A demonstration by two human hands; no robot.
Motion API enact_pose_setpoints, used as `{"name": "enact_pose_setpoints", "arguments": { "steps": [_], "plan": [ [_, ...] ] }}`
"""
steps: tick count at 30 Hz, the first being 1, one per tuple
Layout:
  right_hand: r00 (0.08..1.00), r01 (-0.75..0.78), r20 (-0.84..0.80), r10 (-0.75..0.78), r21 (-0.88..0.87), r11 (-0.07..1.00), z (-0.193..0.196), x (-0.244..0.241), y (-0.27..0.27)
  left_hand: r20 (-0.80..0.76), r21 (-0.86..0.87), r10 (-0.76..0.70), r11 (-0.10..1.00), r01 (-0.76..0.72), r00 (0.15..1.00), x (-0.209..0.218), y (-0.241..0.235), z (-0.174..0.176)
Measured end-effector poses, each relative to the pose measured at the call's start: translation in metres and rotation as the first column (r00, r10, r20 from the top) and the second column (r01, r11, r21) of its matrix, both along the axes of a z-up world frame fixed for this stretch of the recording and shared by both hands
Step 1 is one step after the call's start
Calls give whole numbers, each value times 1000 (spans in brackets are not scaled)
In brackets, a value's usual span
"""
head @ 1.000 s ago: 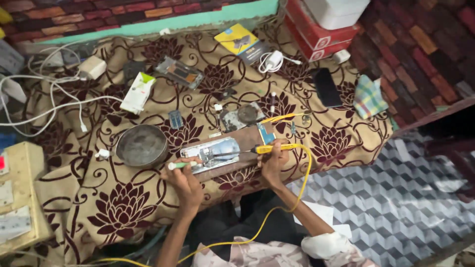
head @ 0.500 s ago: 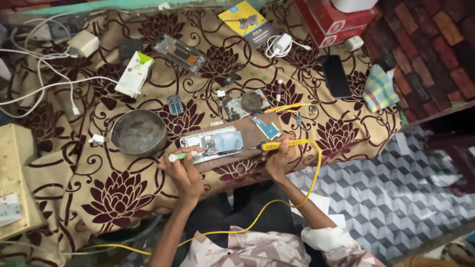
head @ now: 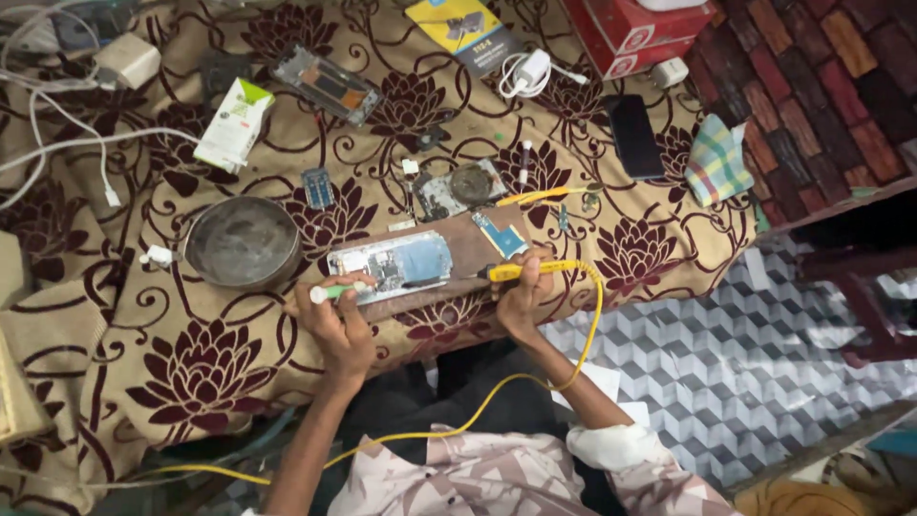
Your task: The person sits on the floor and uses a soldering iron and a small tube to work on a disassembled mobile phone circuit board. They repeatedly apply the tube and solder various points on the board while seated cross-legged.
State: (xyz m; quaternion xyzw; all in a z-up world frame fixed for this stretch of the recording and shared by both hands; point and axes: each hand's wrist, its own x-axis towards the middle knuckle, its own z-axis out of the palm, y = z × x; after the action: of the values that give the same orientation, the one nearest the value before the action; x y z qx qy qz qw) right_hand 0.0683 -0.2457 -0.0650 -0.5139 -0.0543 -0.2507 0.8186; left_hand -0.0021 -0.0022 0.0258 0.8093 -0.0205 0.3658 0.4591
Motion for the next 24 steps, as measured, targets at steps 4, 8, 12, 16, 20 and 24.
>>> {"name": "enact_pose_setpoints", "arguments": {
  "steps": [4, 8, 12, 16, 20, 24],
  "plan": [
    [1000, 6, 1, -6, -4, 1000, 1, 1, 4, 21, 83, 42, 996, -44, 999, 1, 5, -1],
    [999, 20, -34, -20, -3, 1000, 7, 2, 3, 29, 101, 44, 994, -47, 999, 3, 3, 1],
    [999, 2, -40, -1, 30, 1000, 5, -1, 2, 36, 98, 44, 994, -47, 998, -1, 2, 2],
    [1000, 11, -6, -11, -22, 1000, 5, 4, 2, 51, 59, 21, 998, -24, 998, 2, 3, 5],
    [998, 24, -56, -31, -129, 991, 12, -2, -3, 59, 43, -9, 999, 7, 998, 2, 4, 5],
    [997, -71, 26, 76, -172, 983, 32, -4, -6, 65, 109, 14, 994, -21, 998, 1, 5, 7]
  ]
}}
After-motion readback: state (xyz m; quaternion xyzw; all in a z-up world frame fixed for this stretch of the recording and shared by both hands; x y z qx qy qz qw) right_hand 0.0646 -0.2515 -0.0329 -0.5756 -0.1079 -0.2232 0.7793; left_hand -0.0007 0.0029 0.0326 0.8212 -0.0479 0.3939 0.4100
